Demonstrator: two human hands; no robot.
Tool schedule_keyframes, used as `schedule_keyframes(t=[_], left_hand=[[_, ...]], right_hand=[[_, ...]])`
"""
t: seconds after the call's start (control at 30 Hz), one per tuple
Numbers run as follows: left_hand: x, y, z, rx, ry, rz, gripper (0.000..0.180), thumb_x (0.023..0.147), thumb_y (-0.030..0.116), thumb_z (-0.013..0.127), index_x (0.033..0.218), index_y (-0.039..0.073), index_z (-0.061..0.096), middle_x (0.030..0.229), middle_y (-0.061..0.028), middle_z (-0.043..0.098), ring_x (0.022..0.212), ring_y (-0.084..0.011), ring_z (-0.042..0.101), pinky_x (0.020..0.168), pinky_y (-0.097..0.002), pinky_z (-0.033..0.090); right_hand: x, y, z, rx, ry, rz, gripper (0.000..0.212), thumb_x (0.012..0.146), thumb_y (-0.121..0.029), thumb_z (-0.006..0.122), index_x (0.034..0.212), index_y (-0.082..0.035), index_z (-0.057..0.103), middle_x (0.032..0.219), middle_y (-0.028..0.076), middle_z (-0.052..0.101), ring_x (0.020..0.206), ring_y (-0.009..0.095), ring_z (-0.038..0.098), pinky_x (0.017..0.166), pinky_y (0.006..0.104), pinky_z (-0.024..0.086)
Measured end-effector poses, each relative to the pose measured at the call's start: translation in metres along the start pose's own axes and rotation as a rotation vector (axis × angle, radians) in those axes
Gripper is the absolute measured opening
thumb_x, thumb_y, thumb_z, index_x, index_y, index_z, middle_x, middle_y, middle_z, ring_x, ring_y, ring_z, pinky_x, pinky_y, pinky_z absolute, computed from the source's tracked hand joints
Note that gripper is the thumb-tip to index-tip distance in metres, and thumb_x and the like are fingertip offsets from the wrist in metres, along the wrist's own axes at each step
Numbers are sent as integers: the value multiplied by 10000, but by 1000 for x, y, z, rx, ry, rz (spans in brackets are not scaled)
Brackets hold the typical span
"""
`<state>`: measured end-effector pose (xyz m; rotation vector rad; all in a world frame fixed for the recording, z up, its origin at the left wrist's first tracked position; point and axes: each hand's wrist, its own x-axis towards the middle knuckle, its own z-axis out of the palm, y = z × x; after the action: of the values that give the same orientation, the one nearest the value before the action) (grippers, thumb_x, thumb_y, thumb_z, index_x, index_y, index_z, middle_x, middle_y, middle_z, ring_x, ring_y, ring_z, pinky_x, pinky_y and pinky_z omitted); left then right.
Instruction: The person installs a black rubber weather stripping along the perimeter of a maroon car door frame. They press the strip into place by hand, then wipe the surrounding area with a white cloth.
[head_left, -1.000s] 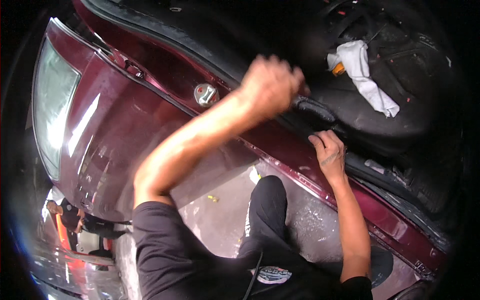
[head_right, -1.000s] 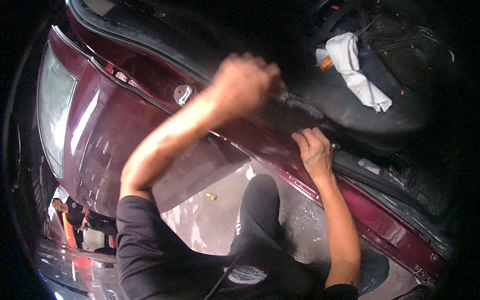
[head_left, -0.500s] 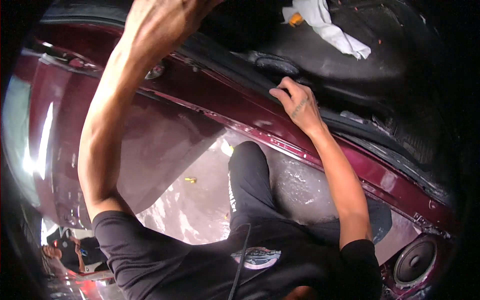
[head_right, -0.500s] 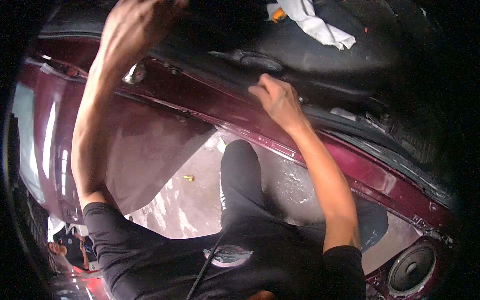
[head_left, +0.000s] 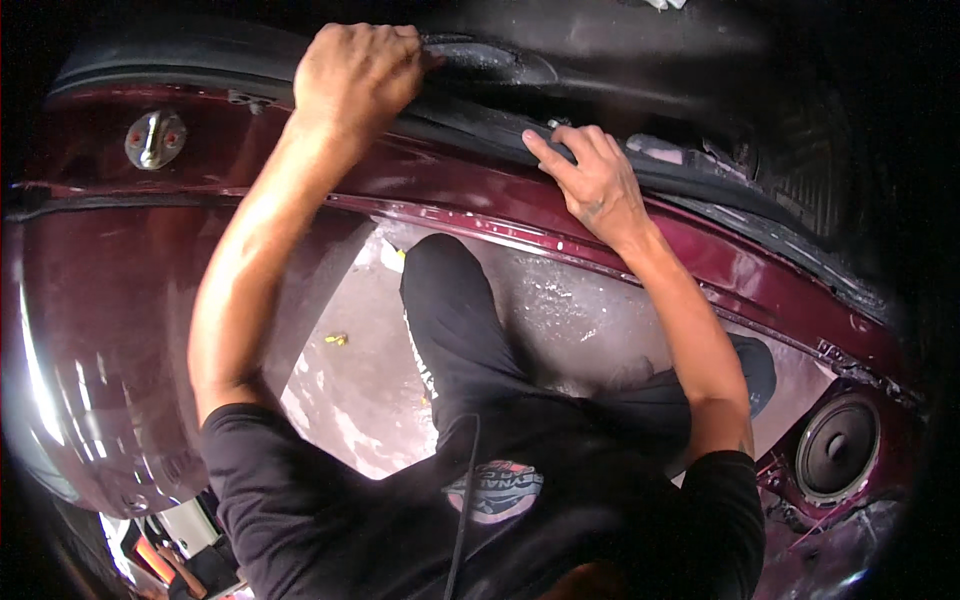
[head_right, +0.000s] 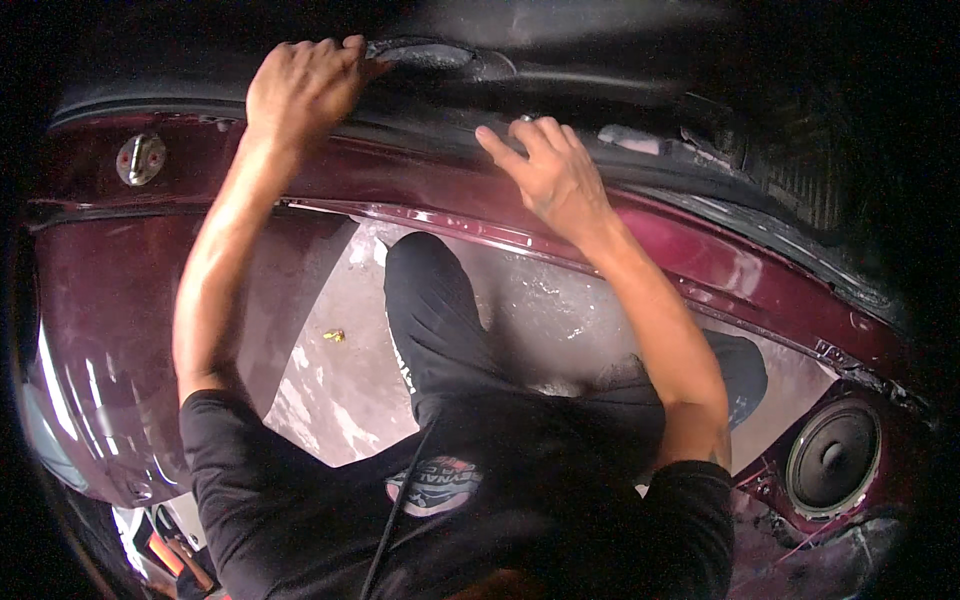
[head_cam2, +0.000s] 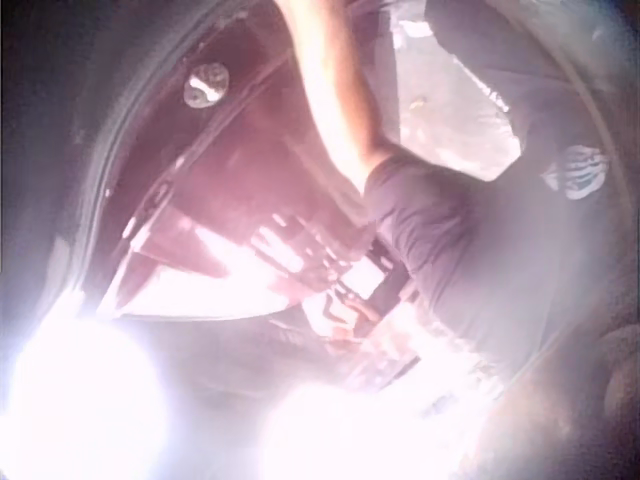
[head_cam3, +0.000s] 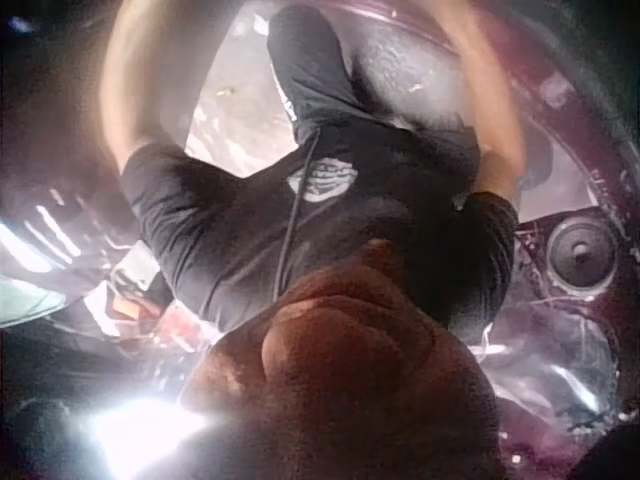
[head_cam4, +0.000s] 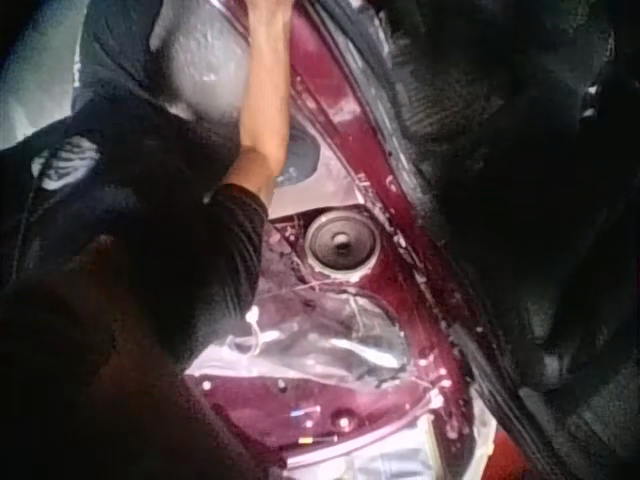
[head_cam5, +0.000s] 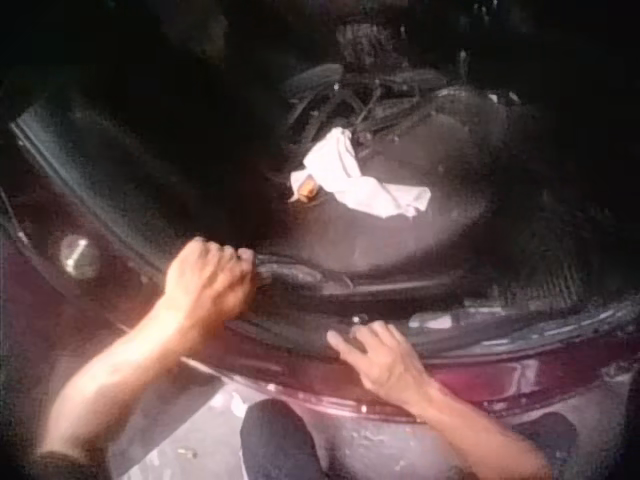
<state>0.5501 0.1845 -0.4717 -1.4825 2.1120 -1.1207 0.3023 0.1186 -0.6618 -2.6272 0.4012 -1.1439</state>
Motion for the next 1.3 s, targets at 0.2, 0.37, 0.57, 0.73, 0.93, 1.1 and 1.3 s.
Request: schedule_keyframes(t=[0.2,0.37,0.57,0.73,0.93,1.1,1.3], left_hand=[[15,63,19,-131,-107,-89,438,981,471,506,859,96,696,772,-96,716,776,-254,682,734,-386,454],[21,76,25,-116,-99,-122,492,990,500,488,874,77,710,799,-111,707,843,-273,678,765,-407,459],[30,100,26,-320,-214,-141,440,1008,439,484,897,78,709,866,-136,716,842,-291,692,764,-429,492],[17,6,-24,-201,-162,-283,234,801,89,637,1034,105,649,964,-131,691,921,-342,665,789,-476,543],[11,-61,-53,149,120,-205,364,861,138,619,1225,144,615,974,-84,700,902,-285,680,775,-423,536],[-4,-52,-33,123,94,-191,153,960,277,582,928,132,620,772,-58,674,768,-251,684,688,-390,518],[-3,-51,-35,186,68,-212,212,994,342,563,934,149,629,813,-53,701,796,-236,704,705,-391,527]], right_hand=[[-15,-10,-18,-104,-196,-1,636,792,-6,638,1395,-196,575,1099,158,599,921,313,573,803,431,504],[-21,-8,-16,-161,-167,52,651,791,30,606,1403,-192,567,1193,187,583,1052,335,571,921,452,486],[-23,-10,-22,-120,-160,70,612,803,15,620,1378,-190,582,1262,219,559,1194,389,530,1033,494,419],[32,-8,-32,148,208,6,349,850,-14,641,1199,-21,656,1104,208,631,1011,359,622,882,453,504],[168,-71,65,409,590,273,320,993,-250,569,1192,-1,578,1055,276,607,888,477,642,764,498,555],[151,-63,66,445,215,305,344,994,-265,564,1190,18,581,1050,256,620,961,464,614,816,510,516],[117,-33,36,271,485,47,373,939,-242,658,1233,-21,601,1086,215,639,1038,393,597,913,470,492]])
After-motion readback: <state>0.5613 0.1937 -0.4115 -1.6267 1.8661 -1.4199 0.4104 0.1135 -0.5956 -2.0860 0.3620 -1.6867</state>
